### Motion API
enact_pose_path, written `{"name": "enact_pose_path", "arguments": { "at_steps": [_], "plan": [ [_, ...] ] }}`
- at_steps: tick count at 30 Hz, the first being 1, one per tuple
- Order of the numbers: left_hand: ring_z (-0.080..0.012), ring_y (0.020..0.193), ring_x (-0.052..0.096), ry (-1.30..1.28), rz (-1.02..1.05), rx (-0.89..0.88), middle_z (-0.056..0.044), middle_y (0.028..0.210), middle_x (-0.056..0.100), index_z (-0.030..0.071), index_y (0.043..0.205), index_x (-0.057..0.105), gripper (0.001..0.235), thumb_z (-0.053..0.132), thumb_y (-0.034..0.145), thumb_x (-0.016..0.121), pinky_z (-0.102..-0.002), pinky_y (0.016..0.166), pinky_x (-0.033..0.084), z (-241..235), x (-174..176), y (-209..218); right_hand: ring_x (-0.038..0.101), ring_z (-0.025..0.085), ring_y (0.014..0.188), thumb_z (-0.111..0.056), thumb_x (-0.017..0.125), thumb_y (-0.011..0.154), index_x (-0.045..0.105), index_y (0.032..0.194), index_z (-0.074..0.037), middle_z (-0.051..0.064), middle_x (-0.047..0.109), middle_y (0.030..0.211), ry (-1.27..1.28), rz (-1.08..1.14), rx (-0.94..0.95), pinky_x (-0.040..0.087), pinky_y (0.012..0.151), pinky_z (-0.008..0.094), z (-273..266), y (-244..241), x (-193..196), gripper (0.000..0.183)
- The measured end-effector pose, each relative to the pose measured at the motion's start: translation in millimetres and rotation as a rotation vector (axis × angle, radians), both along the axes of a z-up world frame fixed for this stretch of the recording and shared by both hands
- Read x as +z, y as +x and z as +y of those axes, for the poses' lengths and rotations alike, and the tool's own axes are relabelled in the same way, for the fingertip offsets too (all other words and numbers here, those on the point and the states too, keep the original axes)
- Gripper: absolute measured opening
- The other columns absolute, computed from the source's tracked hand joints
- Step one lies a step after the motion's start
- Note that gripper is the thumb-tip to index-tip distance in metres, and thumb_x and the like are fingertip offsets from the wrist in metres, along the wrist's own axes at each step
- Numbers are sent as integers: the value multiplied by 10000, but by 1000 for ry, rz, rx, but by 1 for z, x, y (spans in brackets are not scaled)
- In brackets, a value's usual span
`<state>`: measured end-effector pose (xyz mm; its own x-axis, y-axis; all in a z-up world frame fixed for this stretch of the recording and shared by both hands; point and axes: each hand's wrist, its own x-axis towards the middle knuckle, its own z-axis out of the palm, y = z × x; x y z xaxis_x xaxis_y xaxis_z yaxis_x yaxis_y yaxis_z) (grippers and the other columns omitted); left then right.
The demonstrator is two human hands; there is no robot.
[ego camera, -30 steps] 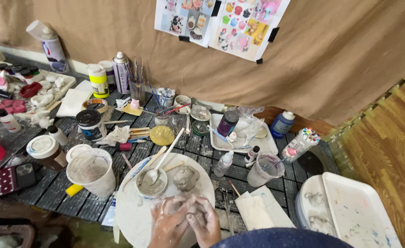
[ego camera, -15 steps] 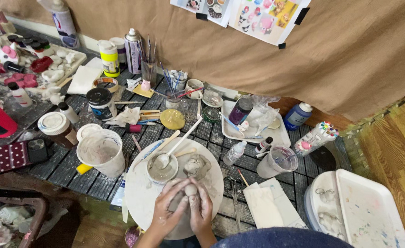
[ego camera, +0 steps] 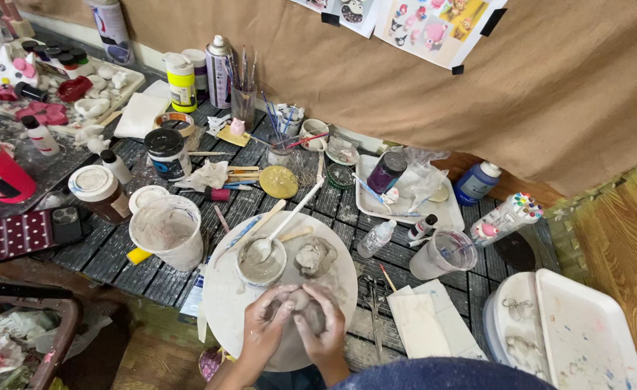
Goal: The person shapes a small piece of clay by hand on a rotating turntable. They repeatedly roll, pinch, and smooth the clay into a rounded form, occasionally adding small bits of clay to refine the shape. The workspace contains various art supplies, including paints, brushes, and reference images.
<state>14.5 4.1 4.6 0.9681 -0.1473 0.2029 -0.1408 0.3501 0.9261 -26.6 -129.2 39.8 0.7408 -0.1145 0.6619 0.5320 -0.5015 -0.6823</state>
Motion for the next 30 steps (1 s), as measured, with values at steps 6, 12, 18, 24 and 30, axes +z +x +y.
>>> {"name": "enact_pose_path", "arguments": {
  "at_steps": [6, 12, 18, 24, 30],
  "plan": [
    [-123, 938, 717, -26, -7, -93, -77, 1064, 796, 2, 1241, 716, 310, 85, 1008, 530, -269, 849, 569, 5, 22, 1, 673, 251, 1183, 4, 740, 893, 602, 1316, 48, 176, 678, 1283, 331, 107, -14, 531, 1035, 356, -3, 6, -26, 447],
    [-137, 828, 662, 298, -238, 17, -86, 917, 719, 22, 1289, 694, 549, 31, 757, 831, -275, 802, 545, 3, 55, -5, 667, 230, 1150, 36, 794, 860, 555, 1295, 50, 157, 655, 1233, 459, 138, 42, 535, 1020, 350, -13, 5, -52, 496],
    [-164, 841, 635, 298, -195, -41, -101, 915, 680, 19, 1299, 725, 499, 13, 807, 808, -272, 806, 530, 7, 59, -5, 691, 250, 1137, 49, 777, 822, 659, 1249, 67, 183, 704, 1238, 403, 215, -50, 553, 1000, 360, -9, 8, -38, 444],
    [-187, 1087, 685, 56, -102, -86, -119, 1194, 643, -8, 1367, 630, 430, 4, 938, 652, -299, 935, 555, 6, 43, -5, 637, 254, 1254, 43, 659, 908, 629, 1281, 73, 195, 672, 1305, 205, 94, 46, 491, 1087, 357, -6, 0, -20, 375],
    [-186, 1037, 650, -101, 5, -202, -169, 1360, 664, 13, 1467, 558, 469, 99, 1006, 558, -295, 899, 543, 8, 40, -5, 645, 248, 1148, -37, 681, 998, 623, 1204, 59, 191, 627, 1282, 496, 147, 126, 526, 1030, 391, -8, 6, -26, 235]
  ]
}}
